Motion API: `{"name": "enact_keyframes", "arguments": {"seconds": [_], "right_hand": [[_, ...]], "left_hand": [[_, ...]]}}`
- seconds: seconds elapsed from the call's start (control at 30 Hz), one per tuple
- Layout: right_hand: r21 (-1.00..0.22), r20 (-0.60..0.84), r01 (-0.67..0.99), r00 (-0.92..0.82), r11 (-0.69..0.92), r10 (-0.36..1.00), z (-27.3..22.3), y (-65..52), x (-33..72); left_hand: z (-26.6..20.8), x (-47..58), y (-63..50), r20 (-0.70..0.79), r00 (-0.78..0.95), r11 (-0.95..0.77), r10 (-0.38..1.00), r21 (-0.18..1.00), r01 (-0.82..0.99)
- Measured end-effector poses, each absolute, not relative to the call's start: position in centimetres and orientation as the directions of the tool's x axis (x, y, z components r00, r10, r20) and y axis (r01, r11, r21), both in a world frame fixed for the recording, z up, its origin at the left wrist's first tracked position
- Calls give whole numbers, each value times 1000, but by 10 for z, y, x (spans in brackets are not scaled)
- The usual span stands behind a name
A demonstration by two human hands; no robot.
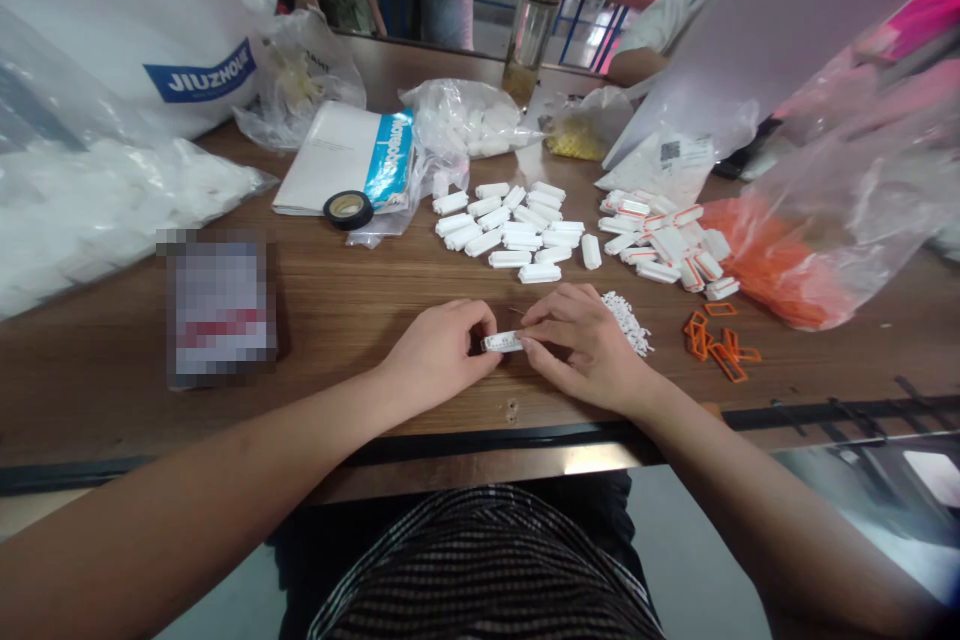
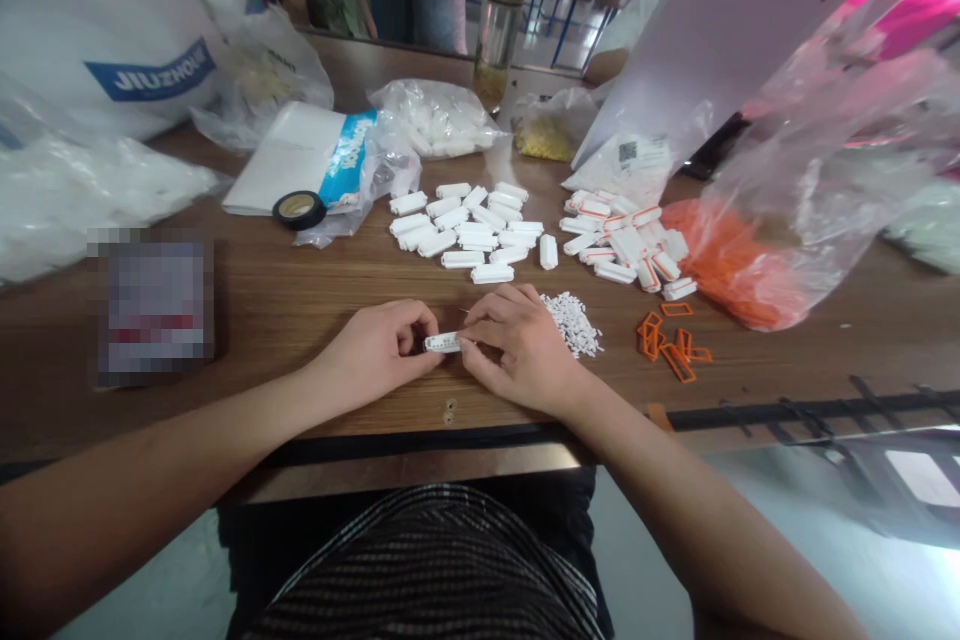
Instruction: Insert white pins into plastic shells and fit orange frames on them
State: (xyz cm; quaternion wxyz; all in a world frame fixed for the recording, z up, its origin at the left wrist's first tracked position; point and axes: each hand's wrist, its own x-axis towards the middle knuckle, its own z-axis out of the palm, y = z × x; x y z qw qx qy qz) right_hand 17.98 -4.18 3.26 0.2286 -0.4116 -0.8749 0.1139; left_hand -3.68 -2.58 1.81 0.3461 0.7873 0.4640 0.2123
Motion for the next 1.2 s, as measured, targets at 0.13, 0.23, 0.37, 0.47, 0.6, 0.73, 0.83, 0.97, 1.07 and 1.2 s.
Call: {"name": "enact_keyframes", "arguments": {"seconds": [0.13,0.23,0.37,0.47,0.6,0.73,0.83,0.97,1.07,1.2], "right_hand": [[-488,314,744,-338,457,887,44,-49,205],[-421,188,897,-55,131,981,49,-56,248],[-235,51,966,124,-109,991,40,-71,305],[-228,25,965,143,-133,989,29,-82,320],[-229,50,968,115,-101,992,22,-85,315],[-228,65,970,104,-86,993,21,-81,313],[-273,45,954,140,-123,989,20,-81,315],[-305,21,940,163,-149,986,20,-83,317],[-306,26,943,149,-134,988,19,-83,320],[-226,57,974,47,-33,997,21,-80,323]], "left_hand": [[19,-37,-26,-20,478,-311,878,734,604],[22,-36,-25,-45,481,-302,875,727,617],[24,-36,-25,-47,491,-311,870,720,621],[23,-36,-24,-43,493,-317,869,717,621],[20,-36,-24,-33,492,-319,870,724,612],[19,-36,-24,-23,488,-319,873,729,606],[20,-36,-24,-28,494,-325,869,721,612],[20,-37,-24,-28,494,-324,869,721,612],[21,-36,-24,-24,494,-326,869,724,608],[20,-36,-24,-18,494,-331,869,721,609]]}}
